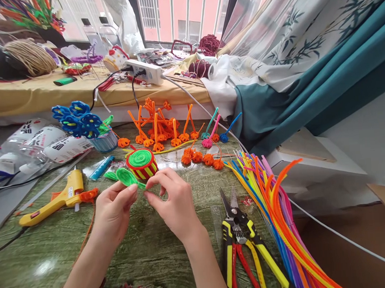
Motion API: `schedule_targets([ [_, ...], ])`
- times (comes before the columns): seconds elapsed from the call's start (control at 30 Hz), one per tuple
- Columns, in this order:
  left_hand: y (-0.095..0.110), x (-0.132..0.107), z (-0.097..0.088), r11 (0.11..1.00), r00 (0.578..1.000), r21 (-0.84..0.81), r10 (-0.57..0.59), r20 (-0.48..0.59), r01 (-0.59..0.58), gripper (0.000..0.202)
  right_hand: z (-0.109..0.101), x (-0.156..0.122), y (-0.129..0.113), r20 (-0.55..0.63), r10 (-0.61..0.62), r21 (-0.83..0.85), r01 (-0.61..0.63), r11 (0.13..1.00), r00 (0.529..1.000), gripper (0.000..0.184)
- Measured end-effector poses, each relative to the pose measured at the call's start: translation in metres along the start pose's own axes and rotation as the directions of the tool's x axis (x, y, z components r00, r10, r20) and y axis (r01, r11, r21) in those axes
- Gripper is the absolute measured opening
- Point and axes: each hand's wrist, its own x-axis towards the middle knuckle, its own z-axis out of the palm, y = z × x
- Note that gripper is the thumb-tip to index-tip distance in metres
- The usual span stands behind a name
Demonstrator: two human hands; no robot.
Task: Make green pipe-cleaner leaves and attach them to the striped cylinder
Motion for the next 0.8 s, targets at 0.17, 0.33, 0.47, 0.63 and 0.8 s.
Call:
schedule_targets([
  [0.17,-0.003,0.000,0.000,1.000,1.000,0.005,0.029,0.008,-0.029,0.005,0.006,-0.003,0.000,-0.022,-0.060,-0.115,0.057,0.992,0.998,0.009],
  [0.33,-0.012,0.001,-0.002,0.991,0.992,0.040,0.127,-0.020,-0.126,0.008,0.015,-0.006,-0.002,-0.114,-0.124,-0.219,0.096,0.971,0.986,0.008],
  [0.47,-0.018,0.000,-0.005,0.971,0.974,0.099,0.222,-0.044,-0.217,0.007,0.021,-0.010,-0.005,-0.155,-0.158,-0.279,0.110,0.954,0.975,0.007],
  [0.63,-0.017,-0.004,-0.007,0.934,0.954,0.213,0.299,-0.019,-0.288,0.018,0.025,-0.013,-0.010,-0.175,-0.140,-0.304,0.082,0.949,0.974,0.007],
  [0.8,-0.012,-0.007,-0.004,0.895,0.948,0.318,0.316,0.045,-0.313,0.026,0.024,-0.009,-0.011,-0.197,0.160,-0.057,-0.175,0.983,0.967,0.015],
])
